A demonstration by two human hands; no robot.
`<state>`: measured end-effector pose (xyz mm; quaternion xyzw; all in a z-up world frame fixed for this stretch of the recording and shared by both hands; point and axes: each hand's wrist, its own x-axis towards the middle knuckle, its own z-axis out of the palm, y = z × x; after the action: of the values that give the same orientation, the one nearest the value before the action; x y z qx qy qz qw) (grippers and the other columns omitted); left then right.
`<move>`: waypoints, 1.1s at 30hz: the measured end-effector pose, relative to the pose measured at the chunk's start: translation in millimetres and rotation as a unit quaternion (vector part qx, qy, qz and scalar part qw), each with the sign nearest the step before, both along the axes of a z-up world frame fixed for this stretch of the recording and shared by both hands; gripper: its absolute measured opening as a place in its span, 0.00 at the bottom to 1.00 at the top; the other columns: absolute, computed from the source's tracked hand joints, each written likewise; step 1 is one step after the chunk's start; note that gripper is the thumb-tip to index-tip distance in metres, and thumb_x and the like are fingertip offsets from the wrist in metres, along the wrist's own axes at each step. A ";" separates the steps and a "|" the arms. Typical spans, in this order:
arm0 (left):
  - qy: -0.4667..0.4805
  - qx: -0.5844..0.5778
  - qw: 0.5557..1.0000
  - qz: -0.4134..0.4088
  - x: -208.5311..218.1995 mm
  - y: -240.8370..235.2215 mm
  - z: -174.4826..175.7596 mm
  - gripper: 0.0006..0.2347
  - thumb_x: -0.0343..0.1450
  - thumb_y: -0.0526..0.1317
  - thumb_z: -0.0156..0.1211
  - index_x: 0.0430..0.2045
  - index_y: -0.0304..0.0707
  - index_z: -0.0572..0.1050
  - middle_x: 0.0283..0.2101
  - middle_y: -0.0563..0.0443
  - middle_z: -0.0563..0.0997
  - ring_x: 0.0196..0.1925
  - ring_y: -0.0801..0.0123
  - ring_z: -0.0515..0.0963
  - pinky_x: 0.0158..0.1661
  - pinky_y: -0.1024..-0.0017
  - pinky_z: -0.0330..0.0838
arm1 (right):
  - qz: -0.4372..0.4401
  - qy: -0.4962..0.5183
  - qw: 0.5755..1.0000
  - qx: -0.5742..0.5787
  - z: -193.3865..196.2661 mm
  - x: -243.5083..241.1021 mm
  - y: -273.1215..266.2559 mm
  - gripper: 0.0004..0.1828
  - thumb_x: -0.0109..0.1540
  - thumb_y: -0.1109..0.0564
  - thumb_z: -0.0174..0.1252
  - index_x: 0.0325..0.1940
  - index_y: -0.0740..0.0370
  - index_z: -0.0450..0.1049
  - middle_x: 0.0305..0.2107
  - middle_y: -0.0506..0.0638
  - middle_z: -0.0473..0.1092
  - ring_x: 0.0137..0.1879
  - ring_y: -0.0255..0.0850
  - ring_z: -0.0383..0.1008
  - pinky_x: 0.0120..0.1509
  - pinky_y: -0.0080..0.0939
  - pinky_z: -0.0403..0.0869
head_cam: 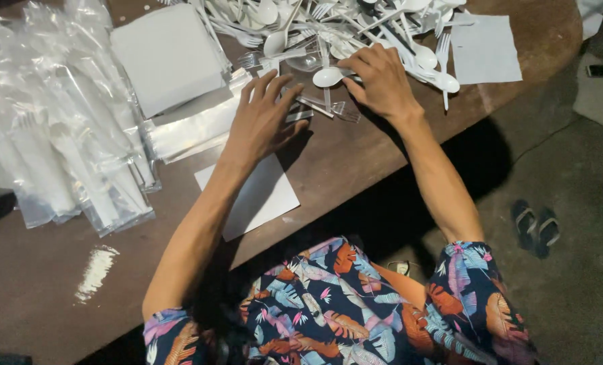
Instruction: The person picks up plastic forks and spoons, wraps them in a paper tissue, and places the bundle into a plastic bag, repeating the process with multiple sets.
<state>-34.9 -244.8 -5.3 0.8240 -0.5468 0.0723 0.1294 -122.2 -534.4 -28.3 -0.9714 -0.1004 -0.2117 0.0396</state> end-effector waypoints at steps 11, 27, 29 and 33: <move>0.009 -0.015 1.000 0.012 25.5 -26.8 -22.8 0.28 0.71 0.68 0.56 0.55 0.48 0.76 0.58 0.43 0.76 0.62 0.44 0.70 0.55 0.42 0.67 | 0.014 -0.062 0.986 0.156 -22.7 15.8 -22.0 0.08 0.67 0.54 0.73 0.48 0.55 0.83 0.36 0.46 0.80 0.42 0.37 0.75 0.48 0.41 0.66; -0.108 -0.170 0.971 0.125 87.4 -40.9 -26.5 0.13 0.77 0.48 0.60 0.50 0.43 0.75 0.51 0.48 0.76 0.47 0.54 0.73 0.40 0.57 0.70 | -0.108 0.013 0.994 0.031 26.5 122.5 -19.4 0.12 0.71 0.57 0.59 0.56 0.66 0.73 0.44 0.65 0.74 0.48 0.59 0.75 0.54 0.64 0.75; -0.098 -0.153 0.974 0.136 98.7 -50.9 -35.5 0.15 0.78 0.51 0.55 0.52 0.43 0.75 0.51 0.46 0.77 0.50 0.56 0.73 0.44 0.59 0.72 | -0.071 -0.007 0.996 -0.057 25.1 131.7 -11.5 0.22 0.65 0.61 0.63 0.63 0.66 0.71 0.55 0.65 0.70 0.59 0.60 0.70 0.59 0.62 0.70; -0.092 -0.137 0.976 0.142 112.7 -58.7 -40.5 0.15 0.77 0.52 0.58 0.51 0.44 0.74 0.52 0.46 0.75 0.50 0.57 0.72 0.41 0.61 0.73 | -0.080 -0.024 0.994 -0.071 -11.0 146.3 -28.1 0.10 0.65 0.60 0.62 0.50 0.58 0.81 0.42 0.55 0.73 0.47 0.55 0.69 0.49 0.56 0.63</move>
<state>77.8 -303.5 -45.8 0.8573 -0.4191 0.2399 0.1784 24.1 -562.4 -39.2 -0.9714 -0.0378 -0.2293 -0.0487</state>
